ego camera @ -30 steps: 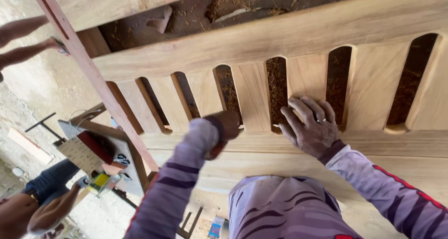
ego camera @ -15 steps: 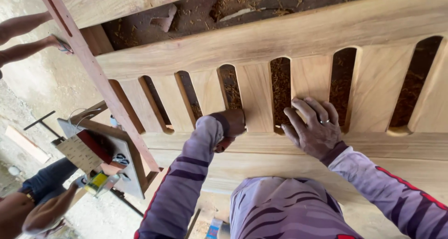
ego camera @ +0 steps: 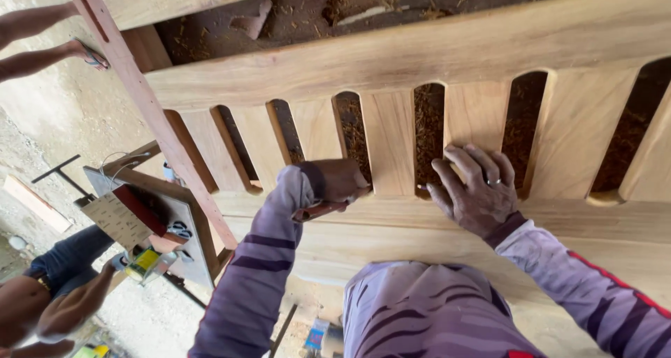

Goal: Smoothing the interior edges of decorative slots on a wooden furniture piece using a hand file.

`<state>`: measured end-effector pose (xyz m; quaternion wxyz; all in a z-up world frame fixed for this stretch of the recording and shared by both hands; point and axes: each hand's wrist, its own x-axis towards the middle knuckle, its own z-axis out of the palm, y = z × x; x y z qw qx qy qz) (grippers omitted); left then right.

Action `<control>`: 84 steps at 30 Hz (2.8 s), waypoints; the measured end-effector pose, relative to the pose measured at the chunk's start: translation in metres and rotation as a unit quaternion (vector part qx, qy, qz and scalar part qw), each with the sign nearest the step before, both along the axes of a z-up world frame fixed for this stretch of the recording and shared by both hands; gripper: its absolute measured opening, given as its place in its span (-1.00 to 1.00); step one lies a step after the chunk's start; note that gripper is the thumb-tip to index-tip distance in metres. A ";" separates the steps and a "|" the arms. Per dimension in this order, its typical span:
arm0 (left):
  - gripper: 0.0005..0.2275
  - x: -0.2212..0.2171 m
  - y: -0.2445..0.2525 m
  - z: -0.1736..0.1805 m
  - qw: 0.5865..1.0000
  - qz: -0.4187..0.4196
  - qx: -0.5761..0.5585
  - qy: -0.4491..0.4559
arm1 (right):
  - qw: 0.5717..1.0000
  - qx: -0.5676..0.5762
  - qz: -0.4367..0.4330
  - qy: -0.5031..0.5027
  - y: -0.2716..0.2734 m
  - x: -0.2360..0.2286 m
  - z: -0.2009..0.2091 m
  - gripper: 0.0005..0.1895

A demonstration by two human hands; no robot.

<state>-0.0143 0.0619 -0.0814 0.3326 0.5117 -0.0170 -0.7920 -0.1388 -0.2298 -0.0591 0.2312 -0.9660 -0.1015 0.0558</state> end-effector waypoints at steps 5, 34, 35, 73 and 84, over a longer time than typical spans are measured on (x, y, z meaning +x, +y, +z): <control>-0.77 0.031 -0.047 0.041 0.971 -0.111 0.210 -0.006 | 1.000 -0.013 0.015 -0.016 0.000 -0.001 0.000 -0.56; -0.43 -0.071 -0.026 0.105 0.872 -0.203 0.176 -0.409 | 0.999 0.003 0.012 -0.034 0.000 0.001 0.001 -0.56; -0.39 -0.074 -0.025 0.106 0.868 -0.199 0.176 -0.419 | 0.999 -0.004 0.011 -0.031 0.000 0.002 0.002 -0.55; -0.29 -0.131 0.016 0.097 0.788 -0.115 0.078 -0.600 | 0.997 -0.039 -0.005 -0.071 0.020 0.002 0.008 -0.59; -0.44 -0.113 0.117 0.170 0.833 0.256 0.086 -0.483 | 0.998 0.025 -0.056 0.026 0.127 -0.058 0.030 -0.46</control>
